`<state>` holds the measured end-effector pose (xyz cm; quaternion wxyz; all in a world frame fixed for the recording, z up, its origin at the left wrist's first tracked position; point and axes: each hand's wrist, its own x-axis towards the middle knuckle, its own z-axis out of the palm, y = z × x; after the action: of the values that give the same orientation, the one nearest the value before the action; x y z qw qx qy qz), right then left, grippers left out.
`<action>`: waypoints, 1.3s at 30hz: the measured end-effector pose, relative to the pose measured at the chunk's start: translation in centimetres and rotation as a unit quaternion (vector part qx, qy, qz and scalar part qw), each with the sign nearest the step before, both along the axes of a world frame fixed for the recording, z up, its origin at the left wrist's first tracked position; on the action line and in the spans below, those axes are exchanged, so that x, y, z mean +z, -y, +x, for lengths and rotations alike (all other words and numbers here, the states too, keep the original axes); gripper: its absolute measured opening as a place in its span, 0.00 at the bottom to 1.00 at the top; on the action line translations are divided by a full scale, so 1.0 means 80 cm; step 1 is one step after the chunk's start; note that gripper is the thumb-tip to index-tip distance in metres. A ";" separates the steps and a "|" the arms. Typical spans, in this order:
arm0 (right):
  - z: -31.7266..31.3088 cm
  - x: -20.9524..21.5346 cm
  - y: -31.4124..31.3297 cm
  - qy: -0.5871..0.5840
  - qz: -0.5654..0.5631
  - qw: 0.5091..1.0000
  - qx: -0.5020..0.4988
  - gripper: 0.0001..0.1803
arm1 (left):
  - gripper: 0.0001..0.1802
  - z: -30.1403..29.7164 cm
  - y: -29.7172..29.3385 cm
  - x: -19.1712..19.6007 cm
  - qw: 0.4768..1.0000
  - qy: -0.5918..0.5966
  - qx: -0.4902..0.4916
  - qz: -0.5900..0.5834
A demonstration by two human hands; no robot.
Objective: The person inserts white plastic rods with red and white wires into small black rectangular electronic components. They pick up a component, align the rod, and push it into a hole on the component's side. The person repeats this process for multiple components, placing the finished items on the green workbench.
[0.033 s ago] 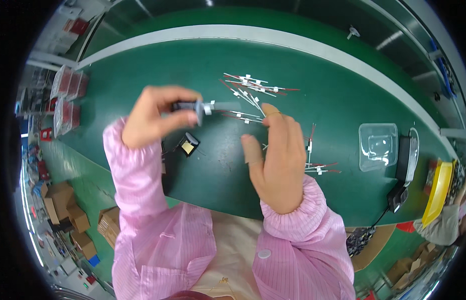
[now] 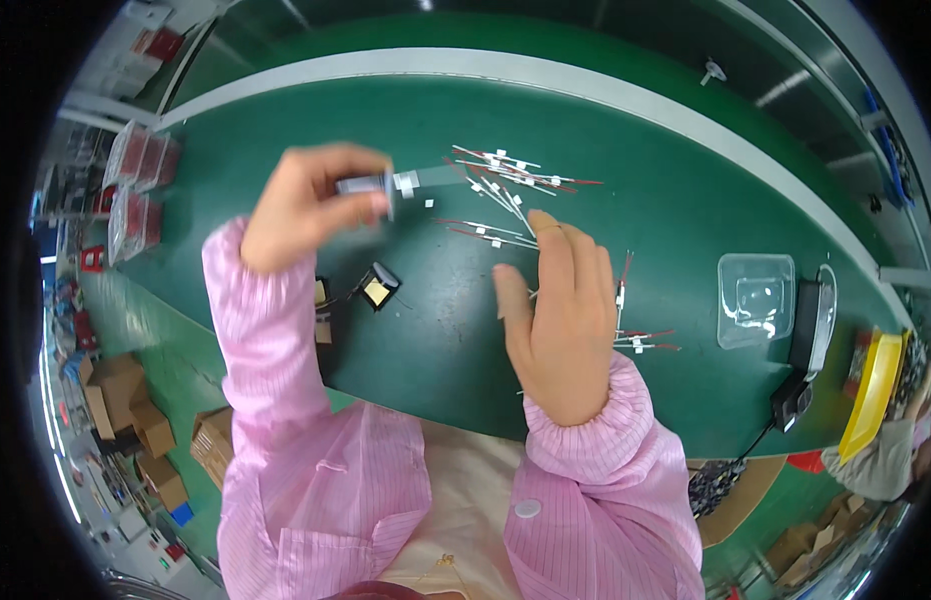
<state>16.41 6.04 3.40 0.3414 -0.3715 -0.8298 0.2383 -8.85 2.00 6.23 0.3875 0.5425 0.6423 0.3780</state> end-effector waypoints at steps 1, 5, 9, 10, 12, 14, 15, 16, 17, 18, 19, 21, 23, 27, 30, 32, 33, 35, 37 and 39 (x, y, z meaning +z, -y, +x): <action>0.003 -0.001 -0.002 0.082 0.023 0.996 0.010 0.25 | 0.13 -0.020 -0.009 -0.005 0.998 -0.019 0.058 0.017; -0.002 -0.035 0.002 0.204 0.071 0.976 0.011 0.25 | 0.39 -0.069 -0.032 -0.035 0.957 -0.106 0.218 0.161; -0.010 -0.065 0.002 0.220 0.074 0.973 -0.004 0.25 | 0.40 -0.060 -0.010 -0.034 0.916 -0.271 0.213 0.207; -0.009 -0.069 -0.001 0.220 0.068 0.973 -0.007 0.24 | 0.39 -0.053 0.000 -0.032 0.915 -0.316 0.172 0.182; -0.009 -0.072 -0.003 0.233 0.056 0.971 -0.016 0.22 | 0.35 -0.024 0.027 -0.013 0.925 -0.377 0.017 0.042; -0.009 -0.074 -0.003 0.243 0.055 0.968 -0.022 0.19 | 0.32 0.032 0.045 0.005 0.878 -0.444 -0.038 -0.178; -0.008 -0.073 -0.004 0.245 0.063 0.967 -0.021 0.17 | 0.30 0.045 0.054 -0.007 0.862 -0.476 -0.064 -0.162; -0.010 -0.071 -0.006 0.245 0.070 0.967 -0.011 0.16 | 0.29 0.052 0.065 -0.023 0.844 -0.507 -0.084 -0.151; -0.011 -0.070 -0.007 0.214 0.078 0.974 -0.011 0.15 | 0.26 0.054 0.072 -0.039 0.846 -0.516 -0.085 -0.102; -0.010 -0.071 -0.009 0.187 0.087 0.978 -0.014 0.15 | 0.25 0.053 0.071 -0.044 0.851 -0.512 -0.086 -0.078; -0.010 -0.072 -0.009 0.160 0.096 0.982 -0.016 0.14 | 0.24 0.052 0.070 -0.048 0.855 -0.508 -0.087 -0.054; -0.011 -0.054 -0.009 0.091 0.094 0.991 -0.031 0.13 | 0.18 0.049 0.065 -0.048 0.881 -0.467 -0.074 -0.001; -0.010 -0.038 -0.009 0.014 0.066 0.997 -0.035 0.12 | 0.17 0.052 0.060 -0.039 0.925 -0.377 -0.036 0.039; -0.002 -0.010 -0.006 -0.250 -0.161 0.955 -0.009 0.09 | 0.17 0.053 0.051 -0.034 0.994 -0.040 -0.044 0.095; 0.012 -0.003 -0.014 -0.414 -0.378 0.825 0.076 0.06 | 0.15 0.067 0.040 -0.034 0.968 0.240 -0.010 0.077; 0.020 -0.010 -0.023 -0.474 -0.477 0.727 0.138 0.06 | 0.13 0.067 0.026 -0.042 0.938 0.341 0.032 0.047; 0.023 -0.016 -0.025 -0.479 -0.499 0.703 0.165 0.06 | 0.12 0.068 0.022 -0.043 0.917 0.397 0.048 0.016; 0.023 -0.018 -0.025 -0.487 -0.513 0.683 0.182 0.06 | 0.12 0.069 0.015 -0.048 0.876 0.479 0.049 -0.023; 0.020 -0.022 -0.023 -0.489 -0.520 0.674 0.188 0.06 | 0.11 0.073 0.016 -0.058 0.851 0.520 0.047 -0.047; 0.020 -0.024 -0.021 -0.484 -0.516 0.683 0.185 0.06 | 0.11 0.075 0.020 -0.065 0.877 0.471 -0.035 -0.088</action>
<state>17.99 7.70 1.45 0.3988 -0.1608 -0.3471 0.8334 -2.86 0.40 1.04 0.7033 0.2858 0.3956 0.5169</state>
